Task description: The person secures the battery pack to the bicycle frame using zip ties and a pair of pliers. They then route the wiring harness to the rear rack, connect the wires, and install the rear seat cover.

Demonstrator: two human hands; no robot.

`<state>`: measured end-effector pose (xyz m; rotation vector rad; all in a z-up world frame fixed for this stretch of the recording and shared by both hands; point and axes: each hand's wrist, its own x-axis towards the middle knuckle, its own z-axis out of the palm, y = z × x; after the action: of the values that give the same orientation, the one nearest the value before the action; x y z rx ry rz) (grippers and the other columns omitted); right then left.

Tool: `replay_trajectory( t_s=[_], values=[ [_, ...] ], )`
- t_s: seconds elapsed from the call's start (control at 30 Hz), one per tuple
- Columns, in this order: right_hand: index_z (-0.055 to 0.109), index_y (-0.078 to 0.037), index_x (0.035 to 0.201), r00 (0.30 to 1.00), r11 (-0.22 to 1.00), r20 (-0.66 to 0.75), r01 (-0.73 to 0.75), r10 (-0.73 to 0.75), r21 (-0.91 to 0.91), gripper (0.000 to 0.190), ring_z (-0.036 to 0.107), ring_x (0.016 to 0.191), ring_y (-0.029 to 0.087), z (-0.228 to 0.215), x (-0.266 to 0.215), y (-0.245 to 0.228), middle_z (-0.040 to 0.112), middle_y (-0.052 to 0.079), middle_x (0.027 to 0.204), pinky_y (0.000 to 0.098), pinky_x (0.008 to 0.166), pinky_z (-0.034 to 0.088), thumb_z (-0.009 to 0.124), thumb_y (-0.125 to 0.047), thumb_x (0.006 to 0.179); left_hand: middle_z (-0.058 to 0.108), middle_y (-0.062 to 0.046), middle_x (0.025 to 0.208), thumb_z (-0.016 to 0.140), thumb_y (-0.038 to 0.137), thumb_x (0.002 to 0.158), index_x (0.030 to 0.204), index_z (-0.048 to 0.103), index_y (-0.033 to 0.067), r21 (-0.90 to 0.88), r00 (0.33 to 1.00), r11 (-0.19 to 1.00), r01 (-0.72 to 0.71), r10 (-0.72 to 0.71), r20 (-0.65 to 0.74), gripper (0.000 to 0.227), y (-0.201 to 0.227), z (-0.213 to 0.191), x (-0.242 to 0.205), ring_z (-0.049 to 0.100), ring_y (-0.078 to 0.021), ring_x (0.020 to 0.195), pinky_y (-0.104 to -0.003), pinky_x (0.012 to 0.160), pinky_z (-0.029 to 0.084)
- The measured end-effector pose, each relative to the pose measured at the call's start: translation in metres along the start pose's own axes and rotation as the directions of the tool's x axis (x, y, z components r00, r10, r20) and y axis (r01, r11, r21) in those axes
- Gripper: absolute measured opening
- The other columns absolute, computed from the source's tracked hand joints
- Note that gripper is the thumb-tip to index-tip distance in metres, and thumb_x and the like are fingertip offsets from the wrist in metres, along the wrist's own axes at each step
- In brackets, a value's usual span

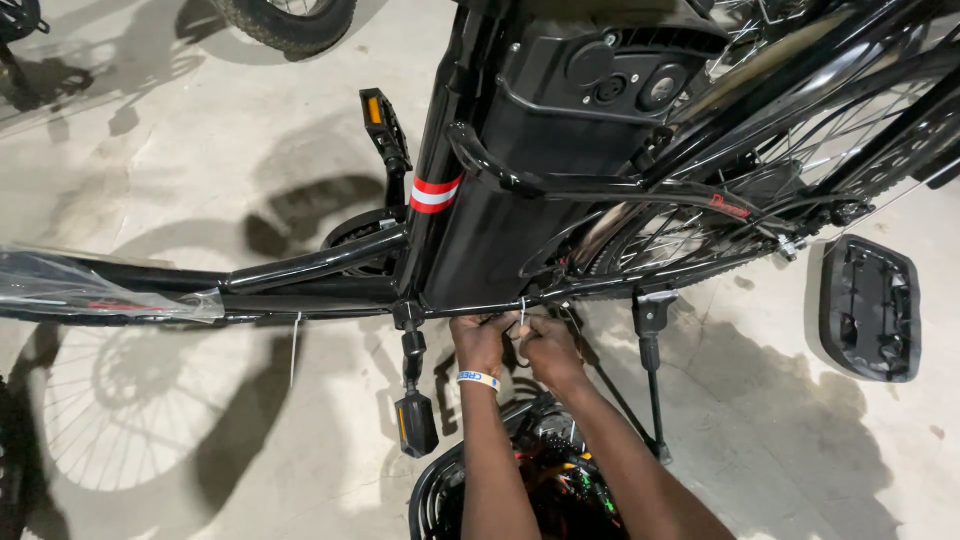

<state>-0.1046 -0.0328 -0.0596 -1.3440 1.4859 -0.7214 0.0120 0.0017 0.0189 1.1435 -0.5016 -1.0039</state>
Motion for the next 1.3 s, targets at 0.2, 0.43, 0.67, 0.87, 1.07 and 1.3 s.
replay_trajectory(
  t_s=[0.2, 0.43, 0.67, 0.87, 1.07, 1.3],
  values=[
    [0.07, -0.01, 0.098, 0.987, 0.93, -0.027, 0.141, -0.159, -0.341, 0.027, 0.062, 0.1, 0.048, -0.006, -0.015, -0.04, 0.068, 0.023, 0.097, 0.0552, 0.088, 0.051, 0.051, -0.022, 0.085, 0.062, -0.002, 0.06, 0.072, -0.005, 0.068, 0.072, 0.073, 0.0044, 0.061, 1.0, 0.998, -0.001, 0.003, -0.019, 0.01, -0.001, 0.004, -0.012, 0.057, -0.0101, 0.058, -0.028, 0.063, 0.05],
    [0.062, -0.001, 0.124, 0.981, 0.981, 0.117, 0.169, -0.158, -0.098, 0.04, 0.062, 0.087, 0.047, -0.028, -0.049, -0.046, 0.067, 0.029, 0.092, 0.0523, 0.076, 0.05, 0.043, -0.015, 0.091, 0.059, -0.005, 0.065, 0.067, 0.014, 0.089, 0.083, 0.07, 0.0034, -0.045, 0.999, 0.999, 0.018, -0.019, -0.03, 0.012, -0.021, 0.014, -0.039, 0.055, -0.0137, 0.07, -0.032, 0.076, 0.048],
    [0.065, -0.011, 0.113, 0.981, 0.979, 0.158, 0.135, -0.112, -0.15, 0.034, 0.061, 0.1, 0.044, -0.032, -0.052, -0.05, 0.068, 0.019, 0.101, 0.056, 0.084, 0.05, 0.05, -0.022, 0.084, 0.067, -0.013, 0.069, 0.076, 0.01, 0.078, 0.084, 0.076, 0.0056, 0.093, 0.974, 0.995, -0.026, 0.047, -0.222, 0.007, -0.038, 0.024, -0.028, 0.062, -0.0184, 0.068, -0.034, 0.065, 0.054],
    [0.074, -0.016, 0.1, 0.989, 0.951, 0.087, 0.137, -0.117, -0.278, 0.029, 0.067, 0.094, 0.038, -0.029, -0.056, -0.068, 0.072, 0.014, 0.089, 0.0517, 0.084, 0.052, 0.055, -0.023, 0.08, 0.072, -0.012, 0.077, 0.081, 0.012, 0.073, 0.082, 0.077, 0.008, 0.289, 0.962, 0.951, -0.106, 0.172, -0.211, 0.01, -0.032, 0.021, -0.031, 0.07, -0.025, 0.083, -0.038, 0.078, 0.054],
    [0.07, -0.012, 0.107, 0.991, 0.961, 0.08, 0.12, -0.103, -0.249, 0.035, 0.061, 0.109, 0.04, -0.018, -0.057, -0.078, 0.071, 0.019, 0.104, 0.0526, 0.095, 0.048, 0.043, -0.024, 0.088, 0.069, -0.011, 0.073, 0.08, 0.012, 0.074, 0.08, 0.076, 0.0037, 0.223, 0.977, 0.967, -0.123, 0.158, -0.147, 0.011, -0.031, 0.014, -0.024, 0.065, -0.0189, 0.076, -0.033, 0.073, 0.055],
    [0.069, -0.009, 0.107, 0.981, 0.903, 0.124, 0.185, -0.148, -0.388, 0.031, 0.063, 0.106, 0.041, -0.022, -0.048, -0.059, 0.071, 0.019, 0.102, 0.0512, 0.093, 0.05, 0.047, -0.019, 0.087, 0.07, -0.009, 0.08, 0.076, 0.012, 0.08, 0.087, 0.075, 0.0028, 0.107, 0.997, 0.994, -0.034, 0.041, -0.059, 0.012, -0.026, 0.005, -0.027, 0.065, -0.0189, 0.081, -0.035, 0.08, 0.053]
  ],
)
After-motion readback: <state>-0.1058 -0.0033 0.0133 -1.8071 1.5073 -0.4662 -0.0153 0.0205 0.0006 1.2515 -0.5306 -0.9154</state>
